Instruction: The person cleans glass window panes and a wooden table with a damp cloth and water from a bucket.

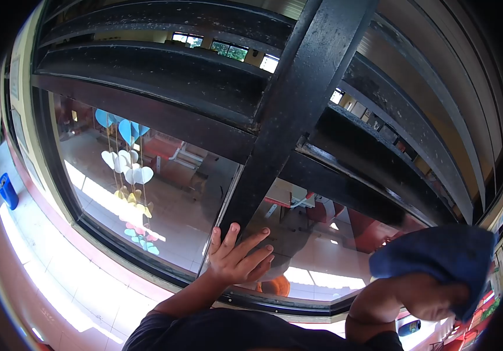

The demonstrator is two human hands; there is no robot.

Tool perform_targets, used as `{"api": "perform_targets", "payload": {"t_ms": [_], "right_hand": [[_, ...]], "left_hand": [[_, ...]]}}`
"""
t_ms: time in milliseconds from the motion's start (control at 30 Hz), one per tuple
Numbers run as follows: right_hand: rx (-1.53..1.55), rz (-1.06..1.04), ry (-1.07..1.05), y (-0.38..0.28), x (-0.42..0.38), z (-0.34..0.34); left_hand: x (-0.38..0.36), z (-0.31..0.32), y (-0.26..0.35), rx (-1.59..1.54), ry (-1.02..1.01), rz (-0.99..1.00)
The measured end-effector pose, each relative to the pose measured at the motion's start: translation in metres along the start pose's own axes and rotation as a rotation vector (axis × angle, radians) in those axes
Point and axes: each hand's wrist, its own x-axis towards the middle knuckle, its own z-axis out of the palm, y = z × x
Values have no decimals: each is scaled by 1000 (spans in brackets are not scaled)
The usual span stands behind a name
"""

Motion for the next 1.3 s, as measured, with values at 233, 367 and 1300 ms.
{"api": "perform_targets", "payload": {"t_ms": [233, 367, 1300], "right_hand": [[-143, -261, -441, -7, 24, 103], [-89, -241, -341, -7, 35, 110], [-112, -183, -903, -30, 42, 112]], "left_hand": [[-2, 0, -2, -8, 3, 16], [-5, 2, 0, 20, -11, 7], [-1, 0, 0, -22, -60, 49]]}}
